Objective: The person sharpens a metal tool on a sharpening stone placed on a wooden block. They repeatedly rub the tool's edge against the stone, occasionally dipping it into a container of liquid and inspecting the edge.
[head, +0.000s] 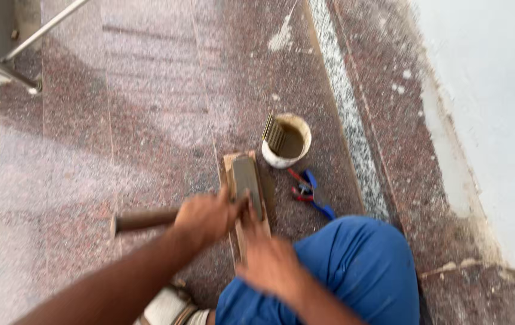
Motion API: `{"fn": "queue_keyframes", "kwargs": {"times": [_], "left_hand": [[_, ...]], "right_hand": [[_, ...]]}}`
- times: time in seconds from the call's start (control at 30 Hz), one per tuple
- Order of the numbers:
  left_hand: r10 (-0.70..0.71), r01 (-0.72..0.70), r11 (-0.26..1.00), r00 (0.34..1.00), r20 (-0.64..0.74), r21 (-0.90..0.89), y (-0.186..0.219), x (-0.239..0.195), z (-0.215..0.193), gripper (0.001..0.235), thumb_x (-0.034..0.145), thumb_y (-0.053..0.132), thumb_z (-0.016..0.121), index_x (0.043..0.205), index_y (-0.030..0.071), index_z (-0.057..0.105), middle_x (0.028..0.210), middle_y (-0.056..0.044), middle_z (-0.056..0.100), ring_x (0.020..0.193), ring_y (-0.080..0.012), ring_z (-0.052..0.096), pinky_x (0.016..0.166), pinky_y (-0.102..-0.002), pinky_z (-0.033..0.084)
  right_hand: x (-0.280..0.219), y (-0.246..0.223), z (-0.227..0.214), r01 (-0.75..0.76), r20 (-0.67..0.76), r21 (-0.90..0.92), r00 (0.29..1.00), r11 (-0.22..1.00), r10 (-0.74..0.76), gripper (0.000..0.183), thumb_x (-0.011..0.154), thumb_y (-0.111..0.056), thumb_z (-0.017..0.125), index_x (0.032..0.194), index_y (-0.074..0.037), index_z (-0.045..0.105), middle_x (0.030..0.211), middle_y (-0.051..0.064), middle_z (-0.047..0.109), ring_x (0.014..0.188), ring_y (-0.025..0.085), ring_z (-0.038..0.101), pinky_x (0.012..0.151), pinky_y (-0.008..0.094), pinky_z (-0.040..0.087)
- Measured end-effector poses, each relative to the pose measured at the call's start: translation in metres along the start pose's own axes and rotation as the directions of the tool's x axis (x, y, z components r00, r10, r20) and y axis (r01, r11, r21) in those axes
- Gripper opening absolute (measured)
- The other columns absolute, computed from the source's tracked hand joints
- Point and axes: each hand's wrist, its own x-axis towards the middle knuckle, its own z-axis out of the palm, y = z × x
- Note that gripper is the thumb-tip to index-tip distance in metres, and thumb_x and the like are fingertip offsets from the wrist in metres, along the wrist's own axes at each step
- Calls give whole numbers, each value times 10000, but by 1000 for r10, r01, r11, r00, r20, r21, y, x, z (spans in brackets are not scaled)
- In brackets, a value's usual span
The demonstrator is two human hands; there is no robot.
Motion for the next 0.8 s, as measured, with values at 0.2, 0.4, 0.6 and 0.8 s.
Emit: {"fn": "queue_keyframes", "kwargs": {"times": [0.2,0.4,0.6,0.8], "left_hand": [[-112,108,992,992,-59,-62,-22,22,-21,637,1031,157,474,1608,248,221,1547,-225,339,936,-348,731,740,-449,650],[-113,111,986,994,-4,-127,4,-3,-6,499,1098,238,417,1581,231,292,1341,-214,502,992,-346,702,778,-442,651],[-120,117,988,992,-24,-103,-19,8,-13,590,1056,172,454,1606,242,254,1334,-183,527,935,-329,726,730,-445,654],[-167,163,985,983,-81,-47,-3,3,1,559,1052,189,444,1583,154,272,1328,-242,500,918,-337,724,707,-434,652]], "right_hand": [[24,1,-17,-33,-48,53,998,998,35,1126,768,-278,714,1603,-5,9,1714,246,22,1009,457,699,822,498,608],[-1,0,0,174,-168,62,973,983,-161,1208,719,-264,807,1574,9,-2,1636,294,64,1196,525,585,830,504,592],[19,1,13,20,-19,-23,1000,1000,-21,1162,795,-374,759,1595,-2,3,1700,253,13,1247,476,596,877,445,617],[18,13,9,79,29,114,996,990,-83,1183,783,-311,739,1637,-46,-36,1703,235,36,1269,424,592,964,458,568]]}}
